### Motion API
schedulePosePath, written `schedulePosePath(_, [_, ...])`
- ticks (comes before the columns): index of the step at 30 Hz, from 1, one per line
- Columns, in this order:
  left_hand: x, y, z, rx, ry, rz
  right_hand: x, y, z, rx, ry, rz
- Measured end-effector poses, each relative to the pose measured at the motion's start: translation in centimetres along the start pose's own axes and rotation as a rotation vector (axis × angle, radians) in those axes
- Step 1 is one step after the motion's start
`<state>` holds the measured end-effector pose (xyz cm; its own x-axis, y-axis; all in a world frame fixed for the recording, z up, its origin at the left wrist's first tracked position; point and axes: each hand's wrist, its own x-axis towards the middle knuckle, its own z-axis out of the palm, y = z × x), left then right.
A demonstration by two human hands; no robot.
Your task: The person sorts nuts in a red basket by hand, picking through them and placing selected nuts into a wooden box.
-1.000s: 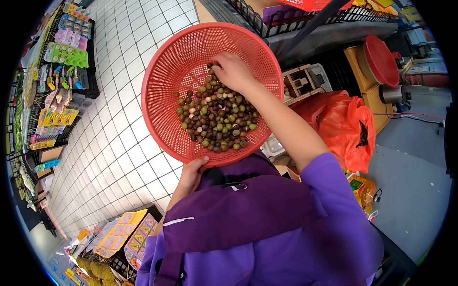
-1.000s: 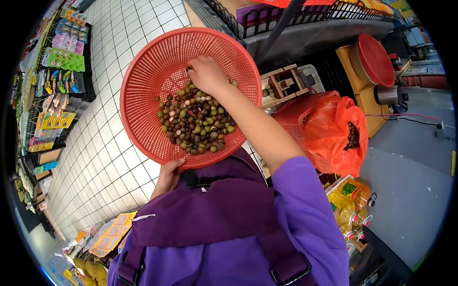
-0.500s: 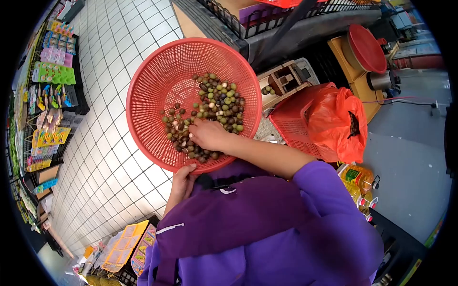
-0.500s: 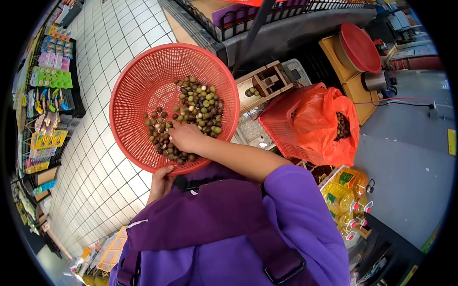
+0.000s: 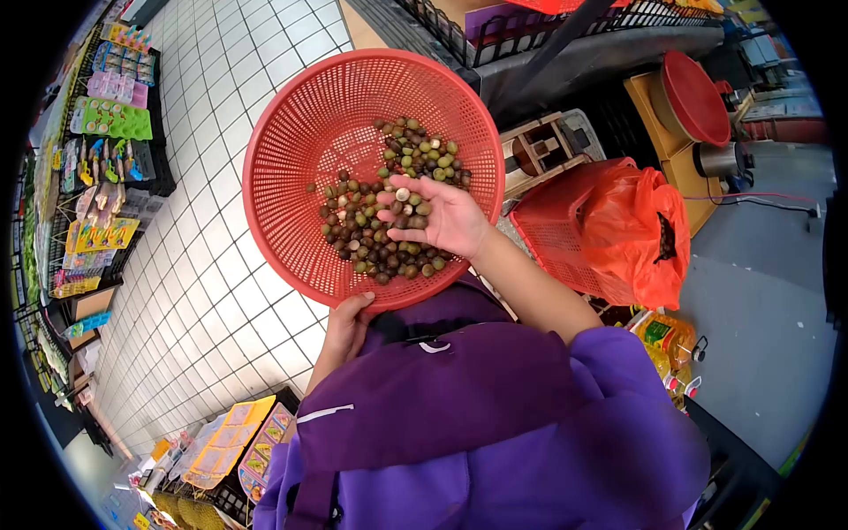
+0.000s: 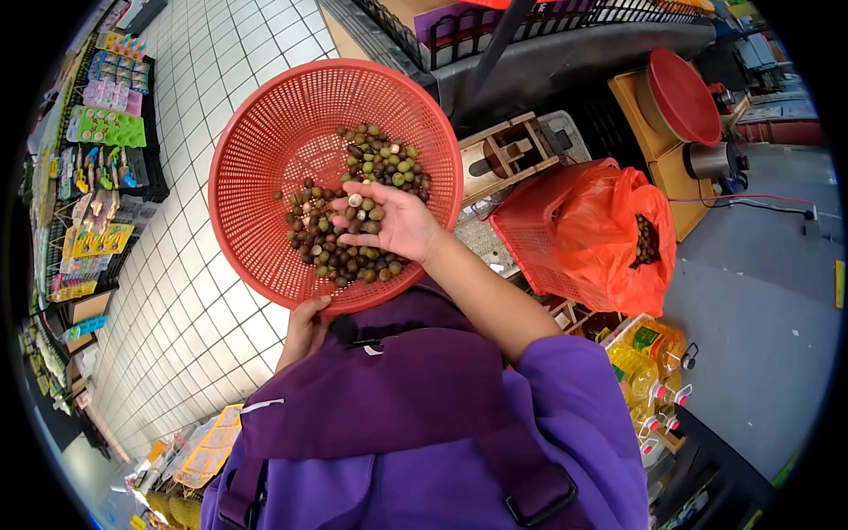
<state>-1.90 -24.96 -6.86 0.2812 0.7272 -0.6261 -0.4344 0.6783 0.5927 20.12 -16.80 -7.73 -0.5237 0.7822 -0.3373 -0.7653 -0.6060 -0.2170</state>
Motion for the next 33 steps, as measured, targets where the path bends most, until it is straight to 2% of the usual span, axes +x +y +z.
schedulePosePath(5, [0.3, -0.5, -0.4, -0.018, 0.011, -0.014, -1.0, -0.9, 0.1, 0.054, -0.025, -0.007])
schedulePosePath(7, [0.3, -0.5, -0.3, -0.025, 0.011, -0.013, -1.2, -1.2, 0.5, -0.072, 0.026, -0.042])
schedulePosePath(14, [0.2, -0.5, -0.2, -0.008, 0.006, -0.006, -0.4, -0.7, -0.3, -0.188, 0.032, -0.086])
schedulePosePath(19, [0.3, -0.8, -0.6, -0.06, 0.022, -0.045, -0.6, -1.2, -0.4, -0.435, 0.167, -0.079])
schedulePosePath(29, [0.3, -0.6, -0.2, -0.004, 0.016, -0.008, -1.0, -1.5, -1.2, -0.292, 0.135, -0.135])
schedulePosePath(33, [0.5, -0.7, -0.6, -0.039, 0.014, -0.054, -0.9, -1.7, -1.7, -0.187, 0.008, -0.129])
